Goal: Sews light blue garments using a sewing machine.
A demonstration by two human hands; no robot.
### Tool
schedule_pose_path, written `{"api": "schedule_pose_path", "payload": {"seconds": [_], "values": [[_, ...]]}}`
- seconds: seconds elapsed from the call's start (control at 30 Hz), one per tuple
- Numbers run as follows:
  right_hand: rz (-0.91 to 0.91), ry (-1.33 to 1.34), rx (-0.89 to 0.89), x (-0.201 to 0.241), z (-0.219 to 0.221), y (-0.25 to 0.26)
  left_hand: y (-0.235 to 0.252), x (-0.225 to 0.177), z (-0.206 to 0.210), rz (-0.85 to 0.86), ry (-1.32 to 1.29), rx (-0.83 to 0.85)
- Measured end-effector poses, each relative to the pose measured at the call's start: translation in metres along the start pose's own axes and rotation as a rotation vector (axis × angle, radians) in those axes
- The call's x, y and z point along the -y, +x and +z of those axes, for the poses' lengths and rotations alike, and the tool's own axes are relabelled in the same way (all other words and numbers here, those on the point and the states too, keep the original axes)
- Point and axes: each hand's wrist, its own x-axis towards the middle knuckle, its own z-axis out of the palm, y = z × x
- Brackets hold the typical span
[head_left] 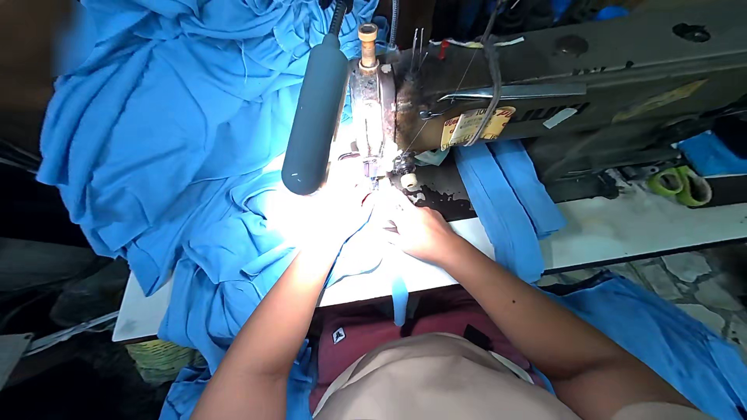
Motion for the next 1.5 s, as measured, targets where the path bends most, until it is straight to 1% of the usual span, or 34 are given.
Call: {"api": "schedule_pose_path", "payload": {"seconds": [0.07,0.13,0.17,0.23,0.3,0.37,0.4,0.47,0.5,0.53,0.6,0.67,0.7,0.77,0.83,0.9,0.97,1.0,1.1,1.13,1.2,1.27,1.33,1.4,1.43,1.47,1.5], "values": [[-0.008,0.009,-0.017,-0.002,0.002,0.0,0.0,-0.002,-0.002,-0.027,0.007,0.048],[-0.026,0.085,-0.075,-0.005,0.004,-0.005,-0.001,-0.003,-0.003,-0.024,0.01,0.049],[-0.048,0.171,-0.152,-0.007,0.003,-0.013,-0.001,-0.002,-0.002,-0.012,-0.006,0.028],[-0.102,0.354,-0.391,-0.016,0.0,-0.036,0.0,0.0,0.002,0.024,-0.064,-0.026],[-0.075,0.397,-0.577,-0.041,-0.014,-0.065,0.001,0.002,0.013,0.035,-0.107,-0.093],[0.01,0.319,-0.804,-0.081,-0.029,-0.093,0.002,0.002,0.015,0.015,-0.09,-0.068],[0.099,0.276,-0.899,-0.102,-0.037,-0.105,0.001,0.001,0.014,0.005,-0.069,-0.039],[0.287,0.173,-1.012,-0.145,-0.049,-0.116,-0.001,-0.003,0.007,-0.002,-0.005,0.009],[0.343,0.115,-1.032,-0.168,-0.048,-0.116,-0.004,-0.006,0.003,0.002,0.025,0.031],[0.365,0.064,-1.035,-0.189,-0.041,-0.113,-0.005,-0.008,0.0,-0.004,0.027,0.059],[0.337,-0.05,-1.054,-0.22,-0.02,-0.106,-0.007,-0.009,-0.002,-0.025,0.03,0.104],[0.305,-0.088,-1.094,-0.232,0.0,-0.102,-0.009,-0.009,0.002,-0.026,0.044,0.086],[0.298,-0.073,-1.116,-0.233,0.003,-0.1,-0.01,-0.008,0.006,-0.018,0.034,0.055],[0.281,-0.053,-1.147,-0.234,0.004,-0.098,-0.009,-0.005,0.009,0.007,0.028,0.014],[0.261,-0.039,-1.162,-0.232,0.005,-0.099,-0.009,-0.005,0.006,0.025,0.056,0.023],[0.247,-0.036,-1.174,-0.231,0.004,-0.101,-0.009,-0.004,0.007,0.046,0.099,-0.006],[0.29,-0.02,-1.159,-0.229,0.003,-0.101,-0.008,-0.004,0.005,0.055,0.103,-0.025],[0.335,-0.009,-1.12,-0.226,0.002,-0.102,-0.008,-0.006,0.002,0.061,0.109,-0.031],[0.484,0.041,-0.839,-0.217,-0.01,-0.105,-0.008,-0.007,-0.002,0.067,0.15,-0.005],[0.507,0.036,-0.793,-0.217,-0.014,-0.105,-0.009,-0.006,-0.002,0.075,0.164,-0.003],[0.492,0.023,-0.833,-0.218,-0.022,-0.109,-0.008,-0.005,0.0,0.09,0.155,-0.021],[0.436,0.099,-0.951,-0.208,-0.031,-0.118,-0.009,-0.004,0.002,0.077,0.163,-0.012],[0.351,0.228,-1.077,-0.179,-0.034,-0.126,-0.009,-0.001,0.003,0.069,0.126,0.011],[0.168,0.306,-1.123,-0.137,-0.025,-0.133,-0.007,0.0,0.006,0.075,0.069,0.012],[0.04,0.358,-1.086,-0.113,-0.017,-0.133,-0.006,-0.001,0.004,0.068,0.077,0.027],[-0.085,0.4,-0.99,-0.087,-0.006,-0.13,-0.005,-0.002,0.001,0.065,0.1,0.043],[-0.186,0.411,-0.823,-0.061,0.004,-0.126,-0.004,-0.003,-0.001,0.057,0.102,0.056]]}}
